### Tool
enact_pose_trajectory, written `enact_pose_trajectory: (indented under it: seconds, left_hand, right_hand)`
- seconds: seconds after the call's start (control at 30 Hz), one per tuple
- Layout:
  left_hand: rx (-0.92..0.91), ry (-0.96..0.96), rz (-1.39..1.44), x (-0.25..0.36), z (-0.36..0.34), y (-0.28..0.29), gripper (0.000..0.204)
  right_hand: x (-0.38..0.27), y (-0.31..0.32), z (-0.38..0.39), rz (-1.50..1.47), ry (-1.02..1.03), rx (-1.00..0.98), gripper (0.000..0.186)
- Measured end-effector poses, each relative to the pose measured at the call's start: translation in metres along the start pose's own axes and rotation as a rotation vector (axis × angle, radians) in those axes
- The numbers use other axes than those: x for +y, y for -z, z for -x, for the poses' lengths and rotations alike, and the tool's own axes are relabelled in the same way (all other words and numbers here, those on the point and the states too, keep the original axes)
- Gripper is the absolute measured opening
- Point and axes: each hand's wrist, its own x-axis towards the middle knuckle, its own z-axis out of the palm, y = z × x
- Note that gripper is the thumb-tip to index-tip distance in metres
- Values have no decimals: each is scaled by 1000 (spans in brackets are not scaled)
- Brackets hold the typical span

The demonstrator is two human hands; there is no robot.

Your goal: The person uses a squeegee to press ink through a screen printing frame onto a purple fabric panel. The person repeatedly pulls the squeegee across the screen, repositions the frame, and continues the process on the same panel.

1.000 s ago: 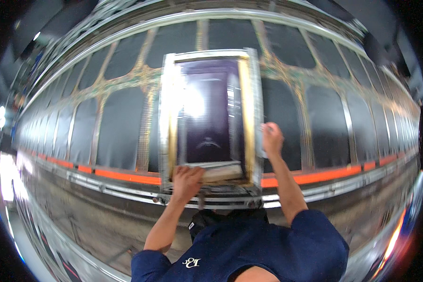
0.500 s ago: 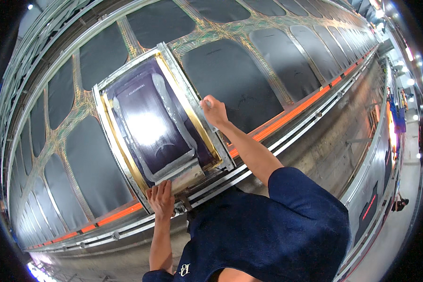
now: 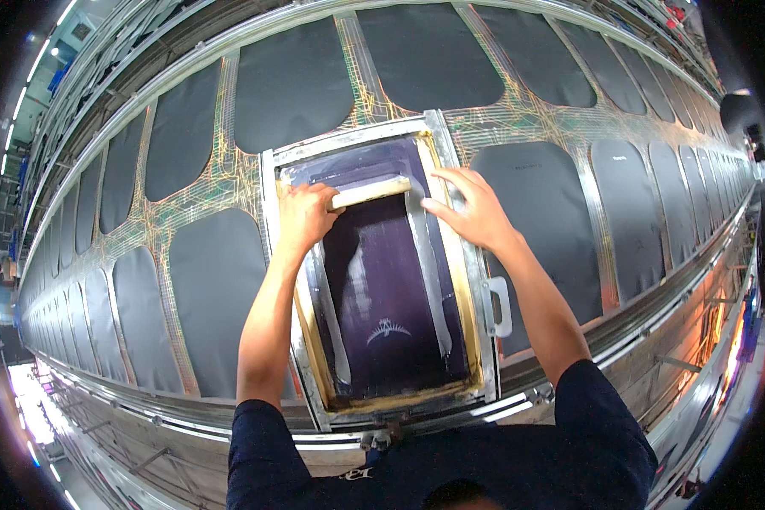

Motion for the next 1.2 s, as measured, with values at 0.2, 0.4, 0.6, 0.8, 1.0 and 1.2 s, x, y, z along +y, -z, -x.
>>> enact_pose_trajectory:
  seconds: [0.2,0.4,0.6,0.8,1.0,1.2]
  left_hand:
    - [-31,34,-2,-20,-57,7,22]
    - [-65,102,11,-6,-31,-5,20]
    - [-40,151,180,47,102,-1,8]
    - [-52,72,124,162,266,6,21]
    - [33,90,90,174,306,7,16]
    - [-39,13,24,176,302,6,26]
  right_hand:
    - [4,-60,-122,430,141,-439,37]
    - [32,-88,-94,375,280,-300,20]
    - [-24,-84,29,342,254,-450,15]
    - [-72,-47,229,264,177,-429,34]
    - [-62,-20,204,-52,-184,-201,43]
    - [51,-10,193,189,-623,206,44]
